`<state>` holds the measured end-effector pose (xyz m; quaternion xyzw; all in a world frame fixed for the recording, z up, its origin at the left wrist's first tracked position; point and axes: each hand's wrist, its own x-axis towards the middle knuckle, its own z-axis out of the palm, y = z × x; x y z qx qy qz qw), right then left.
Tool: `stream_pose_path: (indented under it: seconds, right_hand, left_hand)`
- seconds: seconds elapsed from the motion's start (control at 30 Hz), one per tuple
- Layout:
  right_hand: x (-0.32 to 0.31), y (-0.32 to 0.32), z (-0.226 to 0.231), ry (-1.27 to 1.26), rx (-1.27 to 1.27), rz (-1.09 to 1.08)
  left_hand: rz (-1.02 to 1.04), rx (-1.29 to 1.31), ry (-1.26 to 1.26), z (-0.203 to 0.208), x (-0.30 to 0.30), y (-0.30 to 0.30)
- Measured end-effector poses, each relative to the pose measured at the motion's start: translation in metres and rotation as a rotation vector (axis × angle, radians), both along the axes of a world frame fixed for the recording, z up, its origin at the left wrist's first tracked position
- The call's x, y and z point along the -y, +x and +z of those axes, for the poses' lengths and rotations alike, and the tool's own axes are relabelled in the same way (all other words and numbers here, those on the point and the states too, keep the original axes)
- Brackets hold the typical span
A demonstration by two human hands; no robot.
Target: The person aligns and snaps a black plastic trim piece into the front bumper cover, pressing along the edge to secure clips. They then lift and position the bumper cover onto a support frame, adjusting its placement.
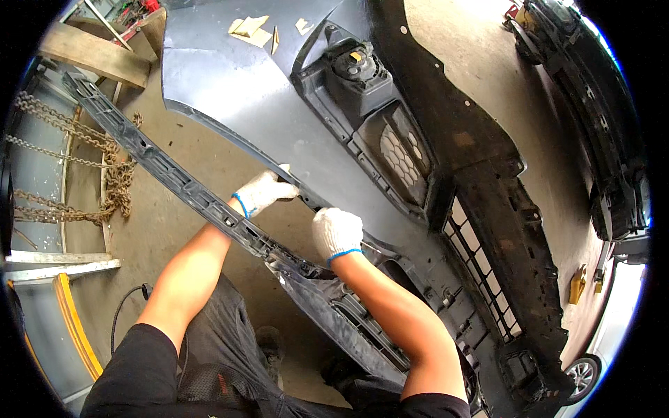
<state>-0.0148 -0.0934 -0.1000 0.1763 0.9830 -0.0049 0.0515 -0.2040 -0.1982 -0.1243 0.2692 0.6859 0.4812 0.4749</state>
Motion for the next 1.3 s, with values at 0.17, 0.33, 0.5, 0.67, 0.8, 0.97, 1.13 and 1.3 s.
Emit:
stream_pose_path:
  seconds: [0.17,0.33,0.5,0.67,0.8,0.97,1.13,1.3]
  right_hand:
    - [-0.005,0.001,-0.002,-0.056,-0.002,0.045]
    - [-0.008,-0.006,0.005,-0.096,0.029,0.061]
    - [0.002,-0.012,0.004,-0.032,0.049,0.077]
    - [-0.006,-0.017,0.007,-0.122,0.114,0.107]
    - [-0.007,-0.006,-0.003,-0.075,0.042,0.118]
    - [0.003,-0.005,-0.014,0.029,-0.019,0.097]
    - [0.01,-0.007,-0.016,0.068,-0.027,0.103]
    - [0.004,-0.007,-0.012,-0.049,-0.014,0.067]
  left_hand:
    - [0.043,-0.231,0.017,-0.014,0.003,0.004]
    - [0.054,-0.347,-0.054,-0.013,0.002,0.012]
    - [0.051,-0.36,-0.045,-0.001,0.001,0.016]
    - [0.096,-0.313,-0.003,0.0,0.002,0.015]
    - [0.107,-0.23,-0.022,-0.007,0.001,0.02]
    - [0.116,-0.191,-0.035,-0.009,0.0,0.025]
    - [0.084,-0.292,-0.008,-0.024,0.004,0.018]
    - [0.049,-0.384,-0.013,-0.019,0.01,0.025]
